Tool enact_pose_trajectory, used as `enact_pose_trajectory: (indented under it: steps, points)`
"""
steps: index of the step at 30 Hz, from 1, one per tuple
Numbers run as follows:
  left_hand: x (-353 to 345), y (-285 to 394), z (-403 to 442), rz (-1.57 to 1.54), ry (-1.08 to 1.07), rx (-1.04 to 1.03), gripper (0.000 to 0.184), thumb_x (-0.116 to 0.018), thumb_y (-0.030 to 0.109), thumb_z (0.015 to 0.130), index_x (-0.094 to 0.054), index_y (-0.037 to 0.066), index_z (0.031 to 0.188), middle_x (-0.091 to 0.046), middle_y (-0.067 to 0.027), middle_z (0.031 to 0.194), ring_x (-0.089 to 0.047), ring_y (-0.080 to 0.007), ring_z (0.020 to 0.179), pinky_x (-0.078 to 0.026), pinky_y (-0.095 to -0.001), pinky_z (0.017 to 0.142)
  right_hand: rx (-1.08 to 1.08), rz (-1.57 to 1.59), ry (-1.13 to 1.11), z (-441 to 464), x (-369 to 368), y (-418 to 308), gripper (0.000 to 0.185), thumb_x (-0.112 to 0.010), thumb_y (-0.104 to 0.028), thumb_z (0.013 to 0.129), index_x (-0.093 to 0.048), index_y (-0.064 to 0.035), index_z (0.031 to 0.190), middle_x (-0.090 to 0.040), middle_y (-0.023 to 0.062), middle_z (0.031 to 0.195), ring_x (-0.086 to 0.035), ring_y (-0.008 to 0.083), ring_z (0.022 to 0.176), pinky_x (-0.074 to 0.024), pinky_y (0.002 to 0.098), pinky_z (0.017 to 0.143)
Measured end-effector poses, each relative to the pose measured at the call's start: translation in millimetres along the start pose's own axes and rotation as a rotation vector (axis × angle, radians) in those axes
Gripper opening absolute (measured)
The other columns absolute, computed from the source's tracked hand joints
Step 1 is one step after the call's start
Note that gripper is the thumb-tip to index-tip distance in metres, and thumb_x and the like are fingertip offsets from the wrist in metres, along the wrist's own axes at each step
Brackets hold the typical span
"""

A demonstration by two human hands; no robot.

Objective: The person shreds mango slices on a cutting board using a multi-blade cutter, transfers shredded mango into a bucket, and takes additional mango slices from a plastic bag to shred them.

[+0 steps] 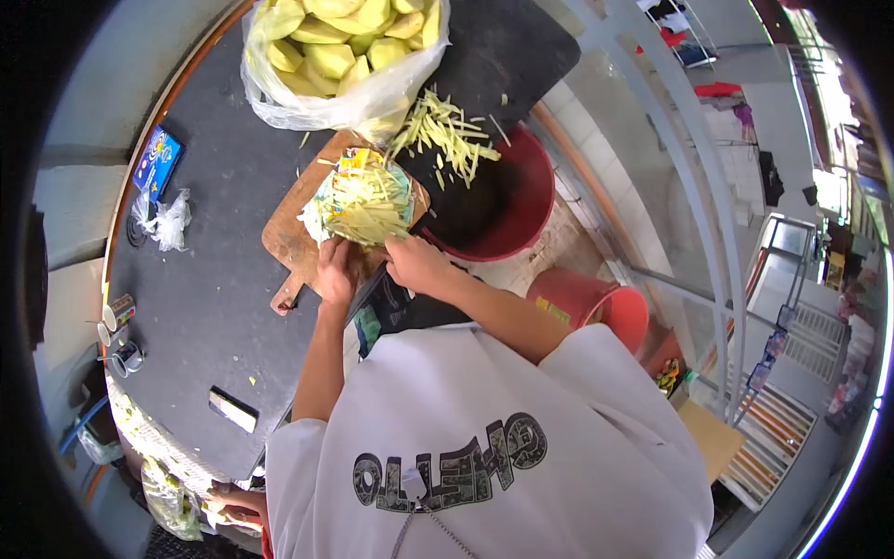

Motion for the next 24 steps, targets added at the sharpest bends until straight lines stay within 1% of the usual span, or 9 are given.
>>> enact_pose_trajectory:
  steps: [2, 6, 8, 10, 13, 16, 19, 22, 24]
  points:
    - [2.2, 6.7, 0.2, -0.022, -0.015, -0.023, 0.031, -0.067, -0.006, 0.072, -0.070, -0.002, 0.102, -0.066, -0.0167, 0.106, -0.062, -0.0378, 0.097, -0.053, -0.0444, 0.085, -0.022, 0.057, -0.020, -7.5, 5.5, -4.1, 0.020, -0.060, -0.013, 0.085, -0.055, 0.0049, 0.094, -0.067, 0.0293, 0.080, -0.066, 0.0513, 0.075, -0.0559, 0.0560, 0.070]
    - [1.8, 3.9, 4.1, -0.042, -0.001, -0.027, 0.029, -0.066, -0.007, 0.072, -0.070, -0.002, 0.100, -0.068, -0.0160, 0.104, -0.062, -0.0374, 0.096, -0.053, -0.0437, 0.085, -0.030, 0.005, -0.043, -9.4, 26.1, -19.8, 0.022, -0.061, -0.014, 0.085, -0.054, 0.0055, 0.093, -0.067, 0.0306, 0.083, -0.066, 0.0505, 0.080, -0.0553, 0.0554, 0.072]
    - [-0.4, 3.3, 2.6, -0.042, 0.019, -0.002, 0.027, -0.066, -0.008, 0.072, -0.070, -0.001, 0.098, -0.068, -0.0161, 0.104, -0.063, -0.0367, 0.096, -0.053, -0.0432, 0.085, -0.047, 0.003, -0.055, -9.6, 20.6, -17.4, 0.022, -0.061, -0.014, 0.085, -0.054, 0.0054, 0.094, -0.066, 0.0314, 0.084, -0.066, 0.0503, 0.082, -0.0551, 0.0555, 0.073]
    - [-0.1, 3.7, 4.5, -0.033, 0.018, -0.008, 0.026, -0.066, -0.008, 0.073, -0.070, -0.002, 0.098, -0.068, -0.0162, 0.104, -0.063, -0.0367, 0.095, -0.053, -0.0433, 0.084, -0.021, 0.023, -0.025, -3.9, 8.1, -10.9, 0.024, -0.062, -0.014, 0.084, -0.058, 0.0069, 0.095, -0.067, 0.0296, 0.090, -0.066, 0.0483, 0.088, -0.0538, 0.0554, 0.079]
    - [3.2, 4.1, 9.0, -0.016, 0.016, -0.030, 0.024, -0.066, -0.009, 0.074, -0.070, -0.002, 0.097, -0.068, -0.0162, 0.103, -0.063, -0.0367, 0.094, -0.053, -0.0437, 0.083, -0.063, 0.032, -0.064, 0.5, 9.1, -10.7, 0.023, -0.063, -0.013, 0.083, -0.058, 0.0070, 0.093, -0.067, 0.0301, 0.090, -0.066, 0.0483, 0.087, -0.0537, 0.0551, 0.079]
    - [2.9, 5.1, 6.6, -0.024, 0.010, -0.035, 0.024, -0.066, -0.009, 0.074, -0.070, -0.001, 0.096, -0.069, -0.0158, 0.101, -0.063, -0.0366, 0.093, -0.053, -0.0438, 0.082, -0.049, 0.063, -0.063, -5.8, 27.3, -24.9, 0.022, -0.063, -0.013, 0.083, -0.059, 0.0070, 0.092, -0.067, 0.0305, 0.091, -0.066, 0.0480, 0.088, -0.0537, 0.0550, 0.079]
    - [4.4, 4.5, 5.5, -0.015, 0.000, -0.016, 0.024, -0.066, -0.009, 0.074, -0.071, -0.002, 0.097, -0.069, -0.0166, 0.101, -0.063, -0.0368, 0.094, -0.053, -0.0435, 0.083, 0.010, 0.029, 0.013, 2.1, 3.1, -7.7, 0.022, -0.063, -0.013, 0.082, -0.059, 0.0070, 0.092, -0.067, 0.0302, 0.089, -0.066, 0.0479, 0.086, -0.0540, 0.0546, 0.079]
    - [4.0, 3.1, 11.5, -0.013, -0.015, -0.011, 0.024, -0.066, -0.009, 0.074, -0.071, -0.003, 0.097, -0.069, -0.0174, 0.101, -0.063, -0.0369, 0.095, -0.052, -0.0431, 0.084, -0.007, 0.043, -0.031, 3.6, 4.6, -8.1, 0.022, -0.063, -0.013, 0.082, -0.059, 0.0064, 0.092, -0.067, 0.0296, 0.087, -0.066, 0.0482, 0.083, -0.0543, 0.0542, 0.078]
    - [5.8, 3.9, 7.3, -0.029, -0.044, -0.007, 0.024, -0.066, -0.009, 0.074, -0.071, -0.003, 0.097, -0.069, -0.0172, 0.102, -0.063, -0.0368, 0.096, -0.052, -0.0431, 0.085, -0.006, 0.057, 0.003, -1.3, 1.7, -9.7, 0.023, -0.063, -0.013, 0.082, -0.059, 0.0064, 0.092, -0.067, 0.0295, 0.086, -0.066, 0.0484, 0.082, -0.0544, 0.0541, 0.077]
Point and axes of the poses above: each hand's wrist, its own z-axis towards the middle knuckle, its own x-axis out of the back of the hand, y = z × x, the point moved 2 cm from there along z, towards the middle knuckle
